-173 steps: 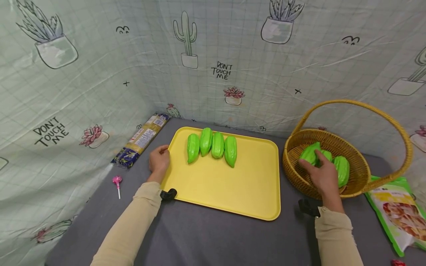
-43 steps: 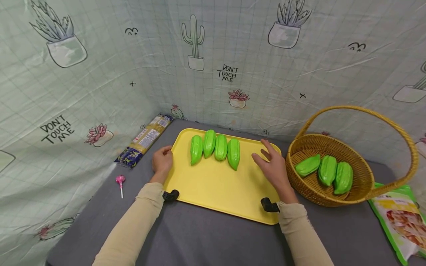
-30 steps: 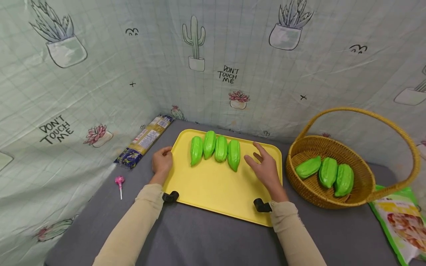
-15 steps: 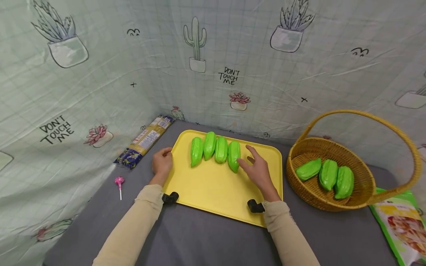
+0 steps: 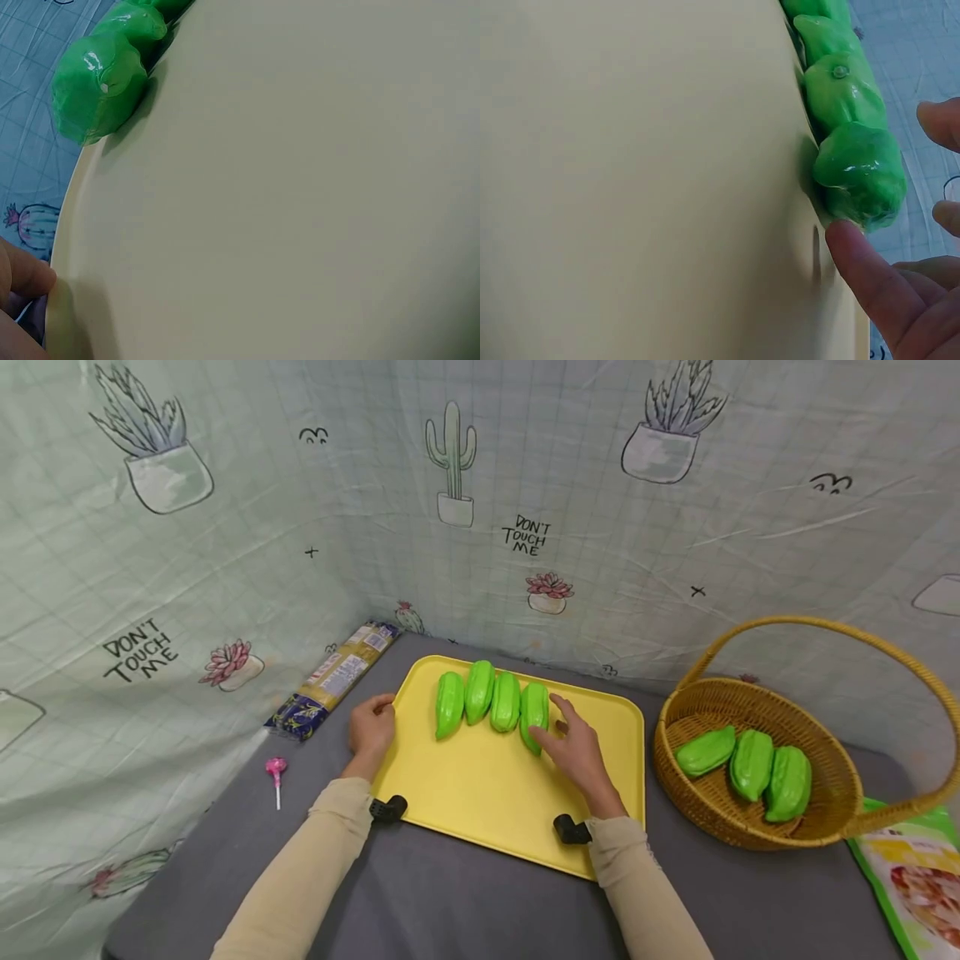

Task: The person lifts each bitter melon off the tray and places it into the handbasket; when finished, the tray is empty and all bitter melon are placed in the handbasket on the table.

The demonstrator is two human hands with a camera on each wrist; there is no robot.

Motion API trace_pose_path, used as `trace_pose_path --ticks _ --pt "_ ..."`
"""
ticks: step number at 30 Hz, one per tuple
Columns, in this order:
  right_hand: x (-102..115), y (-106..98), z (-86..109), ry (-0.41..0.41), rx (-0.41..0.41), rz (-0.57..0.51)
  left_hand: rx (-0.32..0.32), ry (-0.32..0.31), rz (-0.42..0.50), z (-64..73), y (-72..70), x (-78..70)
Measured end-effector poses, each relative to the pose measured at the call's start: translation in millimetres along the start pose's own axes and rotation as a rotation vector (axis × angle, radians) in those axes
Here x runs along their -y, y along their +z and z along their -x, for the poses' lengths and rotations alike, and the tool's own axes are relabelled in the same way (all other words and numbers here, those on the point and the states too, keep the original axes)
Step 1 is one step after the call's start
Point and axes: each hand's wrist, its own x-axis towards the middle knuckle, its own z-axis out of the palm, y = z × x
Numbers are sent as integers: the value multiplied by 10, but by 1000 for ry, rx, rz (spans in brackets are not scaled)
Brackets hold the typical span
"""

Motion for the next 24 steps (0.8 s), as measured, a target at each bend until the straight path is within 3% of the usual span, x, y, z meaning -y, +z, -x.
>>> trace_pose_path --ticks 6,24 --pt "-1 32 -6 15 15 11 0 4 -4 10 16 28" --pt "27 110 -60 -54 26 29 -2 0 -5 -11 13 21"
